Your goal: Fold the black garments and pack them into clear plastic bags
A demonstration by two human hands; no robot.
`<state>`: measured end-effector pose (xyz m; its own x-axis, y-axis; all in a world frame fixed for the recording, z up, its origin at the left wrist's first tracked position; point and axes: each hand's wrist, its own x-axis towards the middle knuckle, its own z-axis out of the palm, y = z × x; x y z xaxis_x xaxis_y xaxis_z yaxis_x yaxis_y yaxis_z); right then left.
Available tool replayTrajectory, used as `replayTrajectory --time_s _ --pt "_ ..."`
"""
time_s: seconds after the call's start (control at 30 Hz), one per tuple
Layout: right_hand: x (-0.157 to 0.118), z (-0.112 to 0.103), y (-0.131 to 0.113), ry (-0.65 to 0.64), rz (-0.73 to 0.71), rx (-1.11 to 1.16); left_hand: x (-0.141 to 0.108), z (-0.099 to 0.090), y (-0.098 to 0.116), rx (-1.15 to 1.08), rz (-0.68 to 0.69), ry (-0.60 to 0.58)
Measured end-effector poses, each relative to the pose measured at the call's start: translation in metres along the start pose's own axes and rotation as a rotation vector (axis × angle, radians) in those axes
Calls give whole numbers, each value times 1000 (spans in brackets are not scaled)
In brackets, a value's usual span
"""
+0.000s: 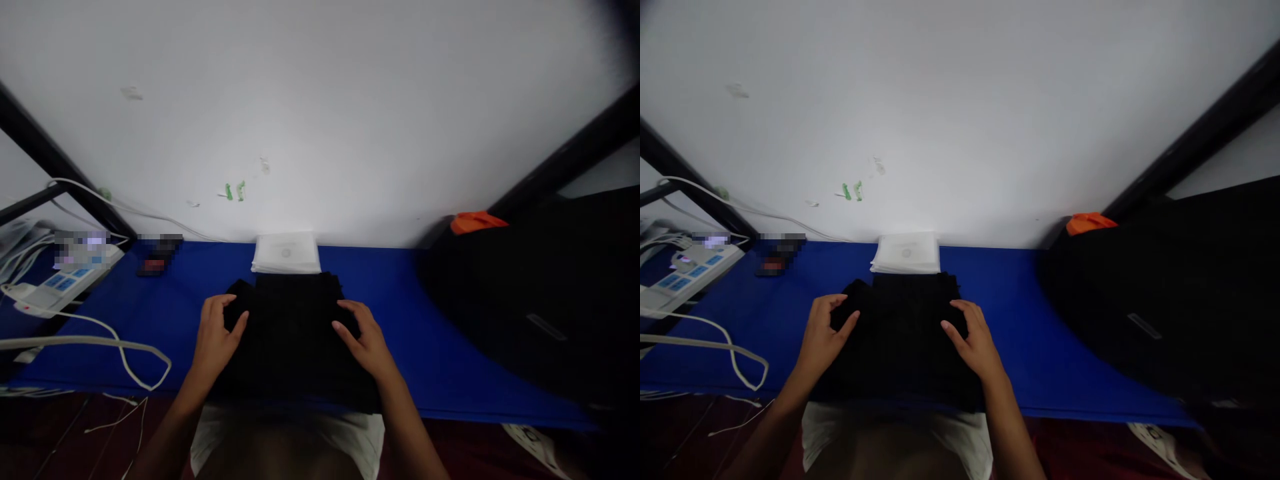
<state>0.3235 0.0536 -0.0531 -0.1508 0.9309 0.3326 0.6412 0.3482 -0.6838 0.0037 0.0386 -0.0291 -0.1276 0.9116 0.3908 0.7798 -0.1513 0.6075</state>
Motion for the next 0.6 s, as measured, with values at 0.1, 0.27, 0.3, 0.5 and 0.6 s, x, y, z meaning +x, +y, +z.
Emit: replayTrajectory --time_s 0.1,0.27,0.3,0.5,0.6 --pt "0 1 1 3 -7 2 -10 6 -7 229 -79 -24" --pt "0 4 4 16 -26 10 -9 10 4 321 -41 -33" --pt "-1 4 4 20 -28 10 -5 9 9 289 -10 26" --pt "0 3 2 45 -47 22 17 12 48 -55 328 -79" --pt "1 3 2 26 -51 35 17 27 72 117 501 -495"
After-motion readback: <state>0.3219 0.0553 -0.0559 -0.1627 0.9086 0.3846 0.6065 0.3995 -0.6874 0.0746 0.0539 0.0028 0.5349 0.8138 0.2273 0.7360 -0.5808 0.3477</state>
